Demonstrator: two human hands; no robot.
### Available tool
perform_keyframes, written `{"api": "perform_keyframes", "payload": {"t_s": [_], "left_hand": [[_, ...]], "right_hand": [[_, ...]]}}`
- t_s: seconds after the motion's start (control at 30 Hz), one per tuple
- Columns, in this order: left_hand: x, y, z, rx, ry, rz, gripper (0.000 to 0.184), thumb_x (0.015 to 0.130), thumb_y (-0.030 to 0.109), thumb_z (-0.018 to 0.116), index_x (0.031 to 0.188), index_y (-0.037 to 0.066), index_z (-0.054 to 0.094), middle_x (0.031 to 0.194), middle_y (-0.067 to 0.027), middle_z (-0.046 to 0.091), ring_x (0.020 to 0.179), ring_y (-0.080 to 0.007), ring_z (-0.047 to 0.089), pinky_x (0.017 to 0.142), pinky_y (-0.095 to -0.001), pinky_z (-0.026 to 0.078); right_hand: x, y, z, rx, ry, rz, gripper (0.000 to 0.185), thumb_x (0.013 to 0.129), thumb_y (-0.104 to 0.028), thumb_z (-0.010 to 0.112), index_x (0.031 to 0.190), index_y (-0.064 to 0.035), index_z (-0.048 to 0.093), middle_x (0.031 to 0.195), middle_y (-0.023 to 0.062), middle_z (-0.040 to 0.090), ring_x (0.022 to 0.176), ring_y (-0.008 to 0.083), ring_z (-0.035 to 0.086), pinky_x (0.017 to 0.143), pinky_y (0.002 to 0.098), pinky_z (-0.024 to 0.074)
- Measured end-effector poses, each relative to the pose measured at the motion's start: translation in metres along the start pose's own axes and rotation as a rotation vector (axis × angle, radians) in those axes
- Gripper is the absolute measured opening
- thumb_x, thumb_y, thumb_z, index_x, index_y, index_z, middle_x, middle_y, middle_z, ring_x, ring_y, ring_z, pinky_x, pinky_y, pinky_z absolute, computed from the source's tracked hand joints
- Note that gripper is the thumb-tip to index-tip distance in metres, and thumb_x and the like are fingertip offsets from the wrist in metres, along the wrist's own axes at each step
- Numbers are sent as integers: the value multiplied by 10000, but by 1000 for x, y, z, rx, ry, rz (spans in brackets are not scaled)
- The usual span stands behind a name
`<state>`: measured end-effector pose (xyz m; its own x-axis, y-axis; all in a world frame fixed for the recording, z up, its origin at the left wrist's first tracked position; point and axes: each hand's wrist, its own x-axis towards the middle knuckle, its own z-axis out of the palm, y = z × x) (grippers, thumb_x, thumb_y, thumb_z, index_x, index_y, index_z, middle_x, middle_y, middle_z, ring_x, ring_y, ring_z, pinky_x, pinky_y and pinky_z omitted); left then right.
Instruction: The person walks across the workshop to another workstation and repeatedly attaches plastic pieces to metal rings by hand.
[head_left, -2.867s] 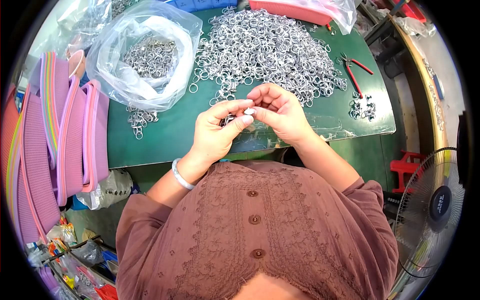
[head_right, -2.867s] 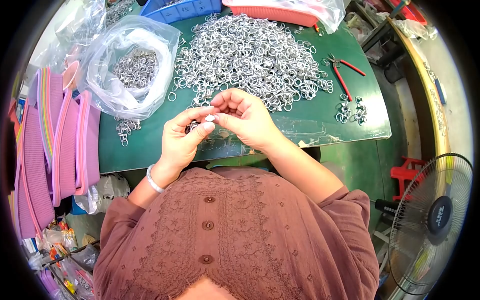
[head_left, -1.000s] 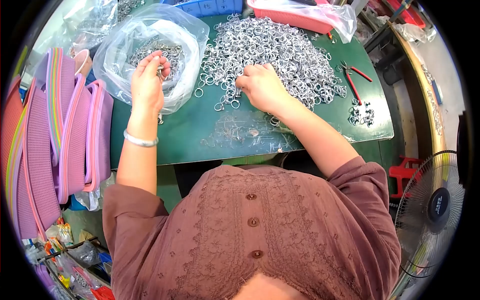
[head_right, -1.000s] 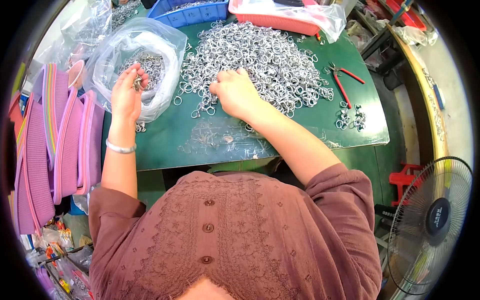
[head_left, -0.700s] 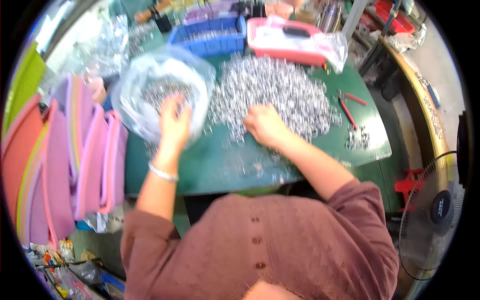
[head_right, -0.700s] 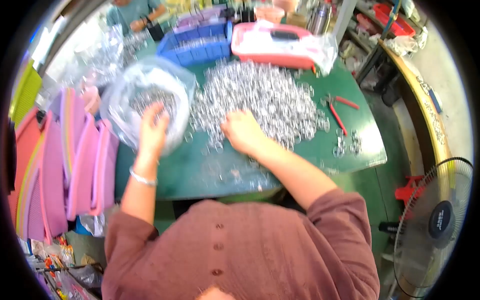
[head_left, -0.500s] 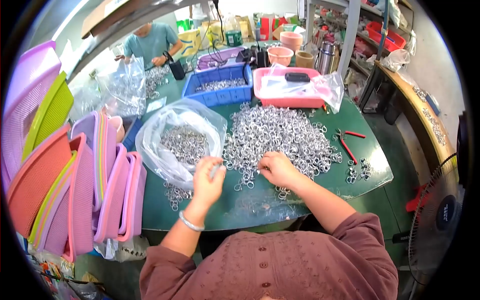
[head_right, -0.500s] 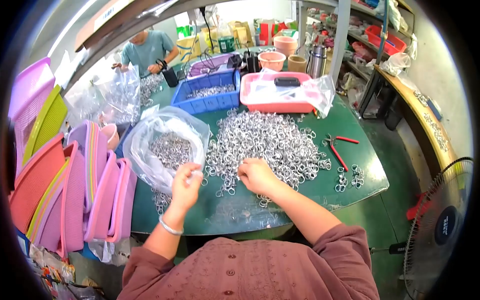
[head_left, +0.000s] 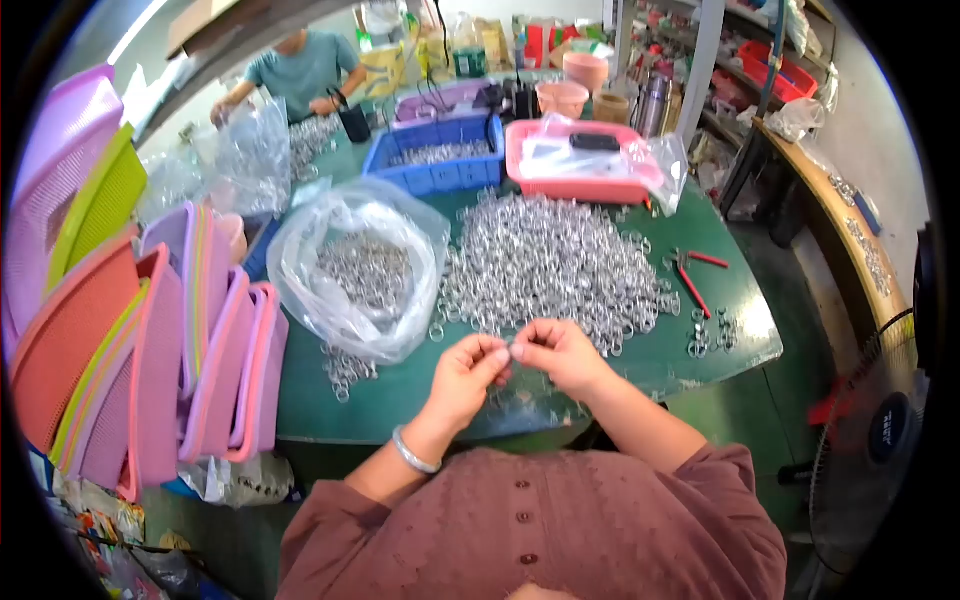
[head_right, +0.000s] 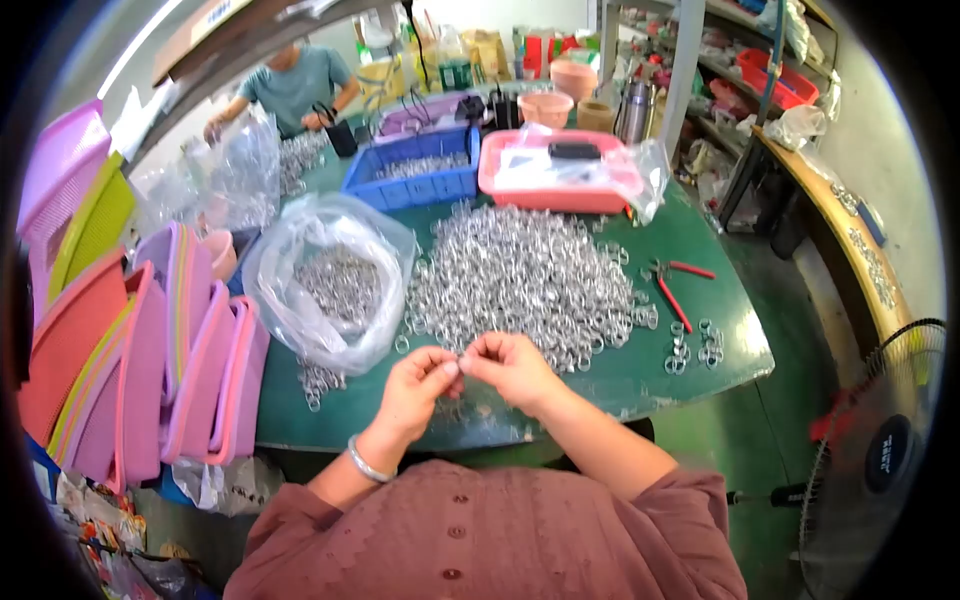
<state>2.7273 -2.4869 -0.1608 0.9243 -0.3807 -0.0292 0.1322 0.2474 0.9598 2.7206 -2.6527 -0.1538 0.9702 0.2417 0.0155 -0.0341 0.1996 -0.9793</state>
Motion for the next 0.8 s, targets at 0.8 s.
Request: {"api": "perform_keyframes", "payload": {"t_s": [0.8], "left_hand": [[-3,-14,-7,-184,-6,30,98,852,66,508,916,12,559,793,-42,585,677,-105,552,615,-223,455]], "right_hand": [[-10,5,5,-335,81,-225,65,785,-79,568,785,-14,574,734,34,574,601,87,512,530,217,406]]}}
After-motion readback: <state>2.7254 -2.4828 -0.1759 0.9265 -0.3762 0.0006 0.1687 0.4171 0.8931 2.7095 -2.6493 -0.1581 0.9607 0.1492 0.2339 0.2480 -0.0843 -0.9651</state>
